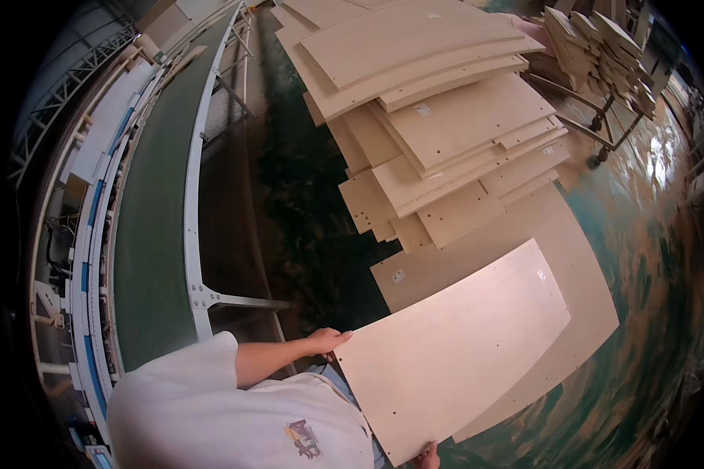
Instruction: The person picks up wood panels from a stack, feeds them individually through a machine for processing, and luego places them onto a different stack.
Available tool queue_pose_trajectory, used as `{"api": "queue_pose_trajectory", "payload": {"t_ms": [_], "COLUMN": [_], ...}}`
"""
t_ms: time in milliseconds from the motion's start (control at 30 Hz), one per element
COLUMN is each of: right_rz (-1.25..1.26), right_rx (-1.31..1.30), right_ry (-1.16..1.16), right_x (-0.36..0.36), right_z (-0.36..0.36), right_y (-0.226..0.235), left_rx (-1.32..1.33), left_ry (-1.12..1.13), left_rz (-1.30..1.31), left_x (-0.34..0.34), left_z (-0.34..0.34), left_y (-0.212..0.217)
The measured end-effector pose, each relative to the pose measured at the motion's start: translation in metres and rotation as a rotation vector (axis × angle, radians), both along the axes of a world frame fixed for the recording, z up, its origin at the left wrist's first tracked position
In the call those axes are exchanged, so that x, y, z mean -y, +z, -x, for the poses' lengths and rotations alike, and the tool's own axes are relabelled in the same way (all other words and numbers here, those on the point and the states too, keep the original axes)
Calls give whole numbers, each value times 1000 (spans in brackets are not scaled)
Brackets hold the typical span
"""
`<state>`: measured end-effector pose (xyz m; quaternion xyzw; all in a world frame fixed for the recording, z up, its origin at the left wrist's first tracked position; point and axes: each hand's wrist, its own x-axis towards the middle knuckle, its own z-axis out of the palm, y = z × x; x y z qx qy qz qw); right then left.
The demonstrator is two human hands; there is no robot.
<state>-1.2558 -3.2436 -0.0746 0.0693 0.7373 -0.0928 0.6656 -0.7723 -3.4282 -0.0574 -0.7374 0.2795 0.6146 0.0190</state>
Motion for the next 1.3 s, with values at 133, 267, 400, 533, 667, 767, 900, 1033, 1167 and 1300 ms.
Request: {"api": "queue_pose_trajectory", "payload": {"t_ms": [133, 267, 400, 533, 667, 767, 900, 1033, 1167, 1300], "right_rz": [234, 626, 508, 474, 459, 452, 460, 470, 493, 535], "right_rx": [-70, -98, -190, -319, -382, -425, -467, -488, -445, -411], "right_ry": [-227, -414, -245, -257, -276, -282, -300, -313, -293, -311], "right_x": [54, 104, 128, 123, 116, 110, 97, 92, 99, 100], "right_z": [29, 63, 76, 76, 72, 69, 68, 70, 60, 61], "right_y": [-41, -114, -142, -155, -159, -159, -166, -168, -160, -157], "left_rx": [17, 10, -93, -124, 92, 249, 335, 316, 327, 339], "left_ry": [-47, -89, -293, -416, -373, -303, -353, -356, -362, -379], "left_rz": [-7, -11, -196, -394, -94, 47, 154, 164, 187, 196], "left_x": [18, 33, 30, 62, 93, 91, 84, 85, 79, 82], "left_z": [4, 10, -4, 13, 62, 87, 88, 93, 85, 84], "left_y": [23, 32, 5, 8, -14, -29, -26, -9, -11, -11]}}
